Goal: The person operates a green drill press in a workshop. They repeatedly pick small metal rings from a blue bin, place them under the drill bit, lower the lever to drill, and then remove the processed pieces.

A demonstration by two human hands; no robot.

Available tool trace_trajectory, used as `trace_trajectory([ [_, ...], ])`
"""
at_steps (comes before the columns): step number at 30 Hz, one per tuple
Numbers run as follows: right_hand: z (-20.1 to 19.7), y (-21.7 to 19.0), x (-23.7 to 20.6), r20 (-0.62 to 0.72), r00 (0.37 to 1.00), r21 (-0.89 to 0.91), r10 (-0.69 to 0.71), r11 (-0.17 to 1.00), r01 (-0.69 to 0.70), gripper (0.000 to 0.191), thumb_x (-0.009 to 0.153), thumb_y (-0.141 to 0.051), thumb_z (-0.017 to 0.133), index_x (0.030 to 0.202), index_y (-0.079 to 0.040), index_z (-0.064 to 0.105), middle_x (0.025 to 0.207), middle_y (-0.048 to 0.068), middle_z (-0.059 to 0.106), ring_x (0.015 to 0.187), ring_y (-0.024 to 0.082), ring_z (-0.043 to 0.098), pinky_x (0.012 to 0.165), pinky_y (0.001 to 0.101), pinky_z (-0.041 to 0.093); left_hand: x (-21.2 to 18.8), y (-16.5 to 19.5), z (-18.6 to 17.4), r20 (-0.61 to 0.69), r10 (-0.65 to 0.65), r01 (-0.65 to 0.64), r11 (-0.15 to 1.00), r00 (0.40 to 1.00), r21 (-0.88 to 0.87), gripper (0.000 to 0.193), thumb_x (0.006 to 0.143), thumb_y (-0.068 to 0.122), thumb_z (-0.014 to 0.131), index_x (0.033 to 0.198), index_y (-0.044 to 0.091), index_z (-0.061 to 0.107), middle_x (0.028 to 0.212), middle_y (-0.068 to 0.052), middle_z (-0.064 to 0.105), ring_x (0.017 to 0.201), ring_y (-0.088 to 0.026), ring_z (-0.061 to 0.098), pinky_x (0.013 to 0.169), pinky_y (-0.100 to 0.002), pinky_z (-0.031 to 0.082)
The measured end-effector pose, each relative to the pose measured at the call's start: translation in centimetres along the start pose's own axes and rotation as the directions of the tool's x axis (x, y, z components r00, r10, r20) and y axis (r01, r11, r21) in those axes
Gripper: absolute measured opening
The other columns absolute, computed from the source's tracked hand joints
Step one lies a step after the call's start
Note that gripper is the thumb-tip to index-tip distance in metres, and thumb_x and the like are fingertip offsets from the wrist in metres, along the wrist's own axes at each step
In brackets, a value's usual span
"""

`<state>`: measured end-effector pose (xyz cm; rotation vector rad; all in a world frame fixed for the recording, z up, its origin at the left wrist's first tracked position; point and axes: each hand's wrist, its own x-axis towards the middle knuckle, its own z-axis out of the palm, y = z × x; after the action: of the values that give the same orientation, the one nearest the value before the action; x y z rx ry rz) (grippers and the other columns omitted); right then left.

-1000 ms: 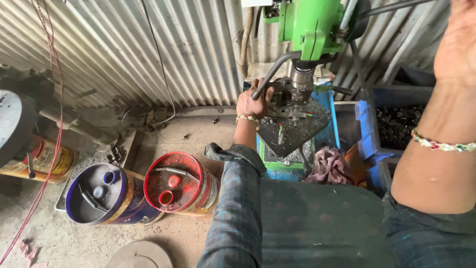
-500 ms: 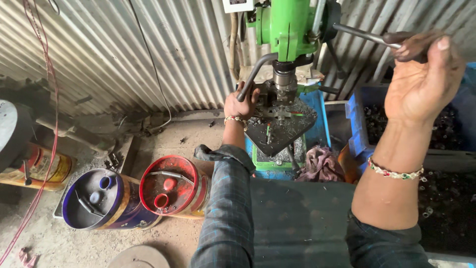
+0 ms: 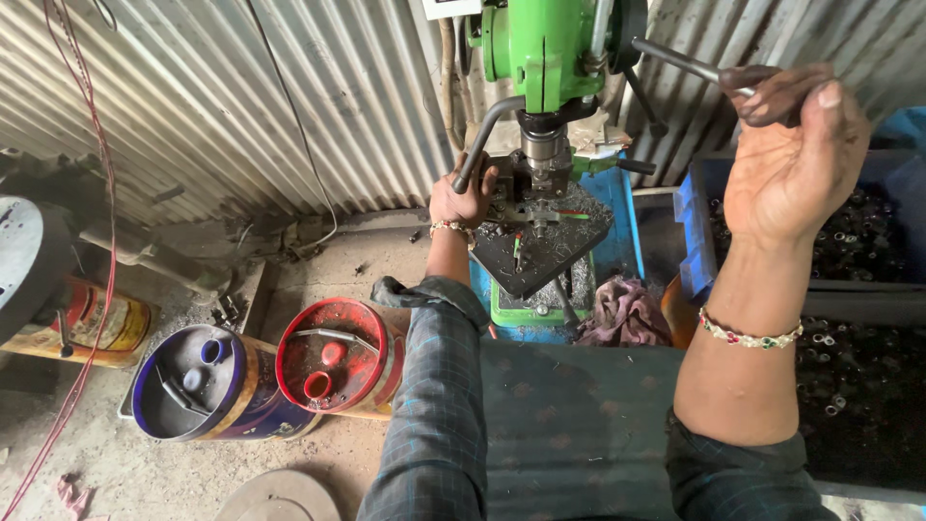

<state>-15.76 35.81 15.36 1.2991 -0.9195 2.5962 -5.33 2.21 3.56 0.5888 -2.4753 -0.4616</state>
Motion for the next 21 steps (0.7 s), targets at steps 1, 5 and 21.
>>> trace_trajectory([
  [1, 0.02, 0.06, -0.05, -0.005, 1.0, 0.018, 0.005, 1.0, -0.005, 0.041, 0.123, -0.024, 0.057, 0.095, 0.005, 0.059, 0.095, 0.013, 0.06, 0.099, 0.027, 0.063, 0.1, 0.0403, 0.052, -0.01, -0.03, 0.01, -0.008, 0.009, -0.009, 1.0, 1.0, -0.004, 0.043, 0.099, 0.051, 0.052, 0.128, 0.023, 0.065, 0.125, -0.01, 0.069, 0.099, -0.041, 0.07, 0.084, -0.051, 0.057],
  [5, 0.01, 0.09, -0.14, -0.012, 1.0, 0.043, 0.012, 0.999, -0.012, 0.039, 0.121, -0.025, 0.059, 0.094, 0.004, 0.059, 0.098, 0.013, 0.06, 0.097, 0.025, 0.062, 0.098, 0.0395, 0.052, 0.0, -0.09, -0.08, -0.029, 0.04, -0.041, 0.999, 0.999, -0.01, 0.041, 0.099, 0.049, 0.053, 0.128, 0.021, 0.065, 0.127, -0.01, 0.067, 0.099, -0.041, 0.07, 0.084, -0.051, 0.058],
  [21, 0.19, 0.13, -0.72, -0.011, 1.0, 0.018, 0.006, 1.0, -0.006, 0.041, 0.119, -0.027, 0.061, 0.09, 0.002, 0.06, 0.1, 0.012, 0.063, 0.102, 0.026, 0.062, 0.098, 0.0375, 0.05, -0.04, 0.14, -0.05, -0.032, 0.042, -0.042, 0.999, 0.999, 0.001, 0.041, 0.1, 0.048, 0.053, 0.129, 0.02, 0.064, 0.127, -0.01, 0.066, 0.1, -0.042, 0.069, 0.084, -0.052, 0.057],
])
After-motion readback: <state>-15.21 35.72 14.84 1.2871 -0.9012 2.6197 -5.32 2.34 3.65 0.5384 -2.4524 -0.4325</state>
